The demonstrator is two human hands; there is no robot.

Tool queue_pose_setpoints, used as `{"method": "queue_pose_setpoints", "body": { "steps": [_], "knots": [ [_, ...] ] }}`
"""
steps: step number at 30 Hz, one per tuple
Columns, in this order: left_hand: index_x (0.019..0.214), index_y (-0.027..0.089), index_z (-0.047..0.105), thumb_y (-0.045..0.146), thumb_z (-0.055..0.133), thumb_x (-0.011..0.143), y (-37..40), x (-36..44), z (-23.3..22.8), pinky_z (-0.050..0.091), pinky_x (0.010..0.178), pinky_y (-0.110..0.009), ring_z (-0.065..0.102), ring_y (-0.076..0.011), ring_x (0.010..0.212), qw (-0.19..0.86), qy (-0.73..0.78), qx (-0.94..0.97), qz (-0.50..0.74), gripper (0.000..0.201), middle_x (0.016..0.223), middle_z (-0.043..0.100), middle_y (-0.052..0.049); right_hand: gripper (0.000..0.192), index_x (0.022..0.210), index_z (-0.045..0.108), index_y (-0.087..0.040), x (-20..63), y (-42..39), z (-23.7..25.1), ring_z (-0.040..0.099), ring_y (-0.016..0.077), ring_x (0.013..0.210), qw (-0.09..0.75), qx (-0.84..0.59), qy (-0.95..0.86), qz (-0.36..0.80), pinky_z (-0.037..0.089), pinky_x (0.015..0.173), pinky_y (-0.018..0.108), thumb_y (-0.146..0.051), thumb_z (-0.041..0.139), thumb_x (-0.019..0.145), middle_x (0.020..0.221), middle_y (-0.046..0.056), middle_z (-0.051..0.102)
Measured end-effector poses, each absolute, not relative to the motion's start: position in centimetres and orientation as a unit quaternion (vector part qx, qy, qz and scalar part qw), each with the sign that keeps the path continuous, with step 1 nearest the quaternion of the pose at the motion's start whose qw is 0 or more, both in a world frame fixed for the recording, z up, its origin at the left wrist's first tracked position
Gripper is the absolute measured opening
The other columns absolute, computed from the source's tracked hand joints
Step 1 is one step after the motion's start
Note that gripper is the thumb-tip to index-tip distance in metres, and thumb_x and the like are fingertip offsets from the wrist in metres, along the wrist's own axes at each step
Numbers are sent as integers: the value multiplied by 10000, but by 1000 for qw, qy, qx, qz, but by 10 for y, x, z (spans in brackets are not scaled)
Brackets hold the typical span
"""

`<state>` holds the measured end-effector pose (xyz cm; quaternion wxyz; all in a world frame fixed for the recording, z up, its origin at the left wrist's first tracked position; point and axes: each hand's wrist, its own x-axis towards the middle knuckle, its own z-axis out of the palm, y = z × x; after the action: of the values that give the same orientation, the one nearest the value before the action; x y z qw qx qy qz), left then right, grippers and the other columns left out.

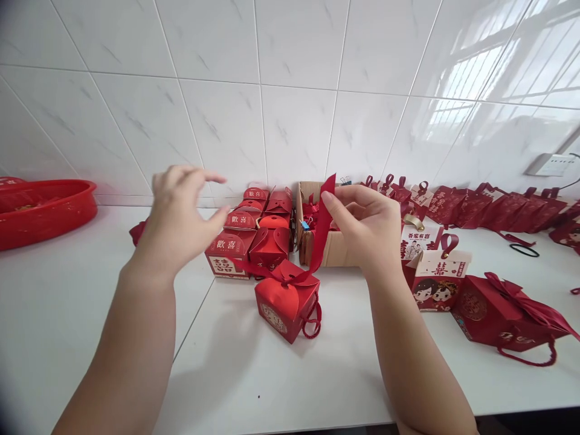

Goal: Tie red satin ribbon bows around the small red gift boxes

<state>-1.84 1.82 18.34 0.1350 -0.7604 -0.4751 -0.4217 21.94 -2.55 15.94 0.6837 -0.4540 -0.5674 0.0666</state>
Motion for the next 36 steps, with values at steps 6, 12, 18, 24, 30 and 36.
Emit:
{"method": "queue_pose_setpoints", "body": {
  "steps": [6,12,18,24,30,36],
  "knots": [
    [995,267,613,223,526,791,4,11,171,457,636,-281,585,-195,885,-127,-378,-917,0,226,1090,579,-17,289,996,671,-178,240,-12,152,605,236,795,454,-636,-611,-128,481,708,405,-383,629,797,972,103,627],
    [892,217,566,242,566,740,19,31,149,390,516,-270,584,-184,751,-157,-414,-888,125,153,1052,574,-43,297,970,666,-213,234,-16,156,573,217,916,174,-539,-816,115,460,759,332,-444,612,792,1015,68,612],
    [781,202,576,239,544,752,21,30,149,355,525,-284,568,-184,672,-182,-402,-890,118,57,872,606,-53,275,867,627,-208,224,1,141,602,202,837,1,-508,-823,254,441,633,275,-428,672,710,934,37,653],
    [744,190,555,245,558,725,14,35,150,297,517,-293,540,-194,602,-196,-421,-874,143,59,729,571,-65,141,758,567,-198,222,9,132,564,157,663,-47,-508,-824,245,372,528,258,-338,560,772,784,21,640],
    [734,191,547,278,545,727,13,35,152,303,525,-295,521,-189,593,-207,-435,-863,155,87,715,570,-62,137,700,477,-191,221,8,132,496,137,633,-32,-500,-840,208,334,519,254,-285,505,796,749,23,591],
    [726,201,556,226,566,679,13,35,153,314,506,-291,497,-175,582,-213,-432,-861,164,55,762,599,-59,102,732,445,-202,222,13,128,439,125,594,-44,-512,-829,222,320,511,247,-247,474,819,755,10,560]
  ]
}}
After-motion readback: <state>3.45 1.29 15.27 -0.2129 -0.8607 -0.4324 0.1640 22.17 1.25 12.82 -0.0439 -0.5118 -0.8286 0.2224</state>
